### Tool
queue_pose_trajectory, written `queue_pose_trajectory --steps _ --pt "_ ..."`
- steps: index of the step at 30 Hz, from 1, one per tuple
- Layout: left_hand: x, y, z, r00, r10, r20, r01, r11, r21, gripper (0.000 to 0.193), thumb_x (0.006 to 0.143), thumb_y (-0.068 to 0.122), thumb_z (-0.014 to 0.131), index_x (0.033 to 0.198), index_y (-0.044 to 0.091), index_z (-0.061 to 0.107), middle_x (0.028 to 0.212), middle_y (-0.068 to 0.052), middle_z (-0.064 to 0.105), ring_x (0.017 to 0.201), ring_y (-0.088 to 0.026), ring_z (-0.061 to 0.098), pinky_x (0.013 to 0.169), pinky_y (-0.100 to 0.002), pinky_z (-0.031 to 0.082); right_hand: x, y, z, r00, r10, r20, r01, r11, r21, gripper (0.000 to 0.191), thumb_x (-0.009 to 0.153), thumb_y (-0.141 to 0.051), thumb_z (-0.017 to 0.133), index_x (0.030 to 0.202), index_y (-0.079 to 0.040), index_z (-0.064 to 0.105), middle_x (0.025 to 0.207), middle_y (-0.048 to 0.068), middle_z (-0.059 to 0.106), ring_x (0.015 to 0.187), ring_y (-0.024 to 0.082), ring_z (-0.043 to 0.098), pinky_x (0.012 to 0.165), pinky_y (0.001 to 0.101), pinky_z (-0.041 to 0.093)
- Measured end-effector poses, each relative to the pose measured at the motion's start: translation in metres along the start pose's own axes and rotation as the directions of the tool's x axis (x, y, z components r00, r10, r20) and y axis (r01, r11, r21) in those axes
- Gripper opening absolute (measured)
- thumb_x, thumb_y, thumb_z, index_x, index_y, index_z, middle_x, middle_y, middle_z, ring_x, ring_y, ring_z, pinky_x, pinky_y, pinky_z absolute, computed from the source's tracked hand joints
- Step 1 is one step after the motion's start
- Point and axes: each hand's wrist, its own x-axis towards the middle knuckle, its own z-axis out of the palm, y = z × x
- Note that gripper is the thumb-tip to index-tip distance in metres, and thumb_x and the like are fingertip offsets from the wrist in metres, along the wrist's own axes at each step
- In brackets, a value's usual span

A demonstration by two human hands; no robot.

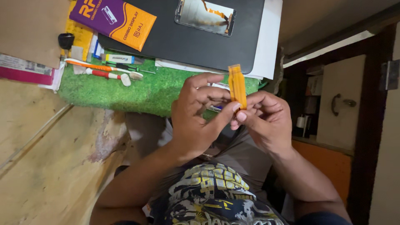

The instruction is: The person works on a disassembled smartphone at a repair bench. They peel an orange flex cable, lift the battery and board area, then rub the exposed circuit board contacts with a small white eraser and use a tool to adjust small components on the board.

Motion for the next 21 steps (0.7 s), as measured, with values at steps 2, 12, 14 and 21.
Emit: queue_pose_trajectory --steps 2,12,14,21 --pt "-0.002 0.0 0.0 1.0 -0.004 -0.015 0.004 1.0 0.026 0.05 0.098 -0.006 0.076 0.139 -0.002 0.047 0.108 -0.011 0.074 0.096 -0.011 0.075 0.089 -0.025 0.063 -0.001 0.0 0.0 1.0 -0.004 0.0 0.004 1.0 0.026 0.016 0.096 0.01 0.069 0.111 0.007 0.066 0.099 0.016 0.073 0.084 0.021 0.074 0.08 0.0337 0.063" --pt "-0.002 -0.004 0.0 0.996 0.058 -0.065 -0.055 0.997 0.048 0.048 0.099 -0.007 0.075 0.137 -0.002 0.046 0.1 -0.01 0.073 0.089 -0.01 0.072 0.085 -0.023 0.06 0.001 0.004 0.0 1.0 0.006 0.018 -0.007 1.0 0.029 0.018 0.096 0.012 0.069 0.113 0.006 0.066 0.099 0.016 0.073 0.084 0.021 0.074 0.079 0.0339 0.063" --pt "0.001 -0.007 -0.001 0.994 0.082 -0.072 -0.08 0.996 0.039 0.048 0.1 -0.008 0.073 0.138 -0.002 0.045 0.097 -0.01 0.072 0.089 -0.01 0.071 0.083 -0.022 0.059 0.002 0.005 0.0 1.0 0.015 0.016 -0.016 0.999 0.027 0.017 0.096 0.012 0.069 0.113 0.007 0.066 0.098 0.016 0.073 0.083 0.021 0.074 0.079 0.0333 0.063" --pt "0.005 -0.012 -0.004 0.996 0.028 -0.085 -0.033 0.997 -0.063 0.041 0.104 -0.008 0.068 0.137 -0.001 0.044 0.093 -0.012 0.073 0.084 -0.008 0.07 0.077 -0.022 0.058 0.002 0.007 -0.002 0.999 0.047 -0.008 -0.047 0.999 0.005 0.011 0.1 0.009 0.067 0.111 0.007 0.066 0.094 0.016 0.073 0.08 0.019 0.073 0.077 0.0329 0.063"
